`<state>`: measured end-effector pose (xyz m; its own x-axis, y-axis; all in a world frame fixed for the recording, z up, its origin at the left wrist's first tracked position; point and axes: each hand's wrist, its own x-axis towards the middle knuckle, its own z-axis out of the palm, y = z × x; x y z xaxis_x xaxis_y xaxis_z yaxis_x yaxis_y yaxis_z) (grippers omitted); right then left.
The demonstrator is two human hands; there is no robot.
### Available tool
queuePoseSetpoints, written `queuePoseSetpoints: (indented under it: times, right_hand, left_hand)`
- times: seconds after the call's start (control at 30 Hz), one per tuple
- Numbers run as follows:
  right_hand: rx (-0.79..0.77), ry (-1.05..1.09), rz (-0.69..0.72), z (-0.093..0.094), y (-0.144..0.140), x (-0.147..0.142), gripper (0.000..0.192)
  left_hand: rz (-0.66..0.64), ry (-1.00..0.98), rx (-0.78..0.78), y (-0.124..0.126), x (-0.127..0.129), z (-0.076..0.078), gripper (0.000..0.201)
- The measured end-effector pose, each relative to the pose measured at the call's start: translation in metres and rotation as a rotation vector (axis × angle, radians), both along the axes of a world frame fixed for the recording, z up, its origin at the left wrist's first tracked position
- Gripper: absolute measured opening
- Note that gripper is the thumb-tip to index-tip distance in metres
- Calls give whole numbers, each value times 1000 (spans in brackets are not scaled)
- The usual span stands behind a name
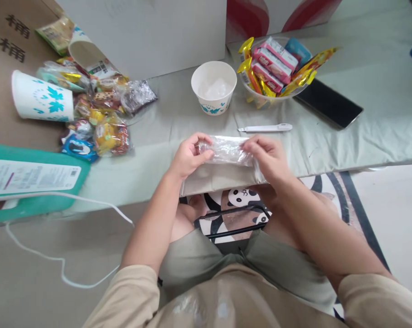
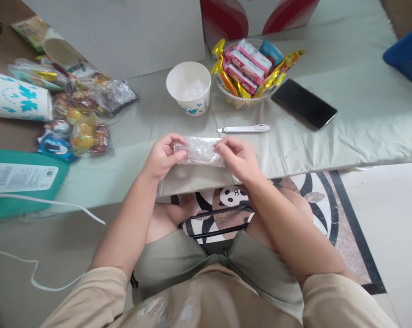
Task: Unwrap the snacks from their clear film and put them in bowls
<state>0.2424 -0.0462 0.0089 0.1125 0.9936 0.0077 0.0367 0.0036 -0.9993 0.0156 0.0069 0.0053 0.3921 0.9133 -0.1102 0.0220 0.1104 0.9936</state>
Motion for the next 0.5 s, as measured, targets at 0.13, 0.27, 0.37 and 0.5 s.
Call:
queuePoseSetpoints:
  times: [0.13,0.27,0.37,0.5]
  right_hand:
    - [-95,42,2,0,-1,-8,39]
    - [-16,-225,-186,3,-4,-16,15]
    - [209,-281,-208,4,-6,-23,11]
    - [111,60,56,0,-9,-33,15]
  left_hand:
    - [53,88,280,-2,3,-13,51]
    - [453,245,601,-3,3,-16,29]
    - [361,278,719,-9,8,-9,15]
    - [-1,190,563,-20,23,-3,55]
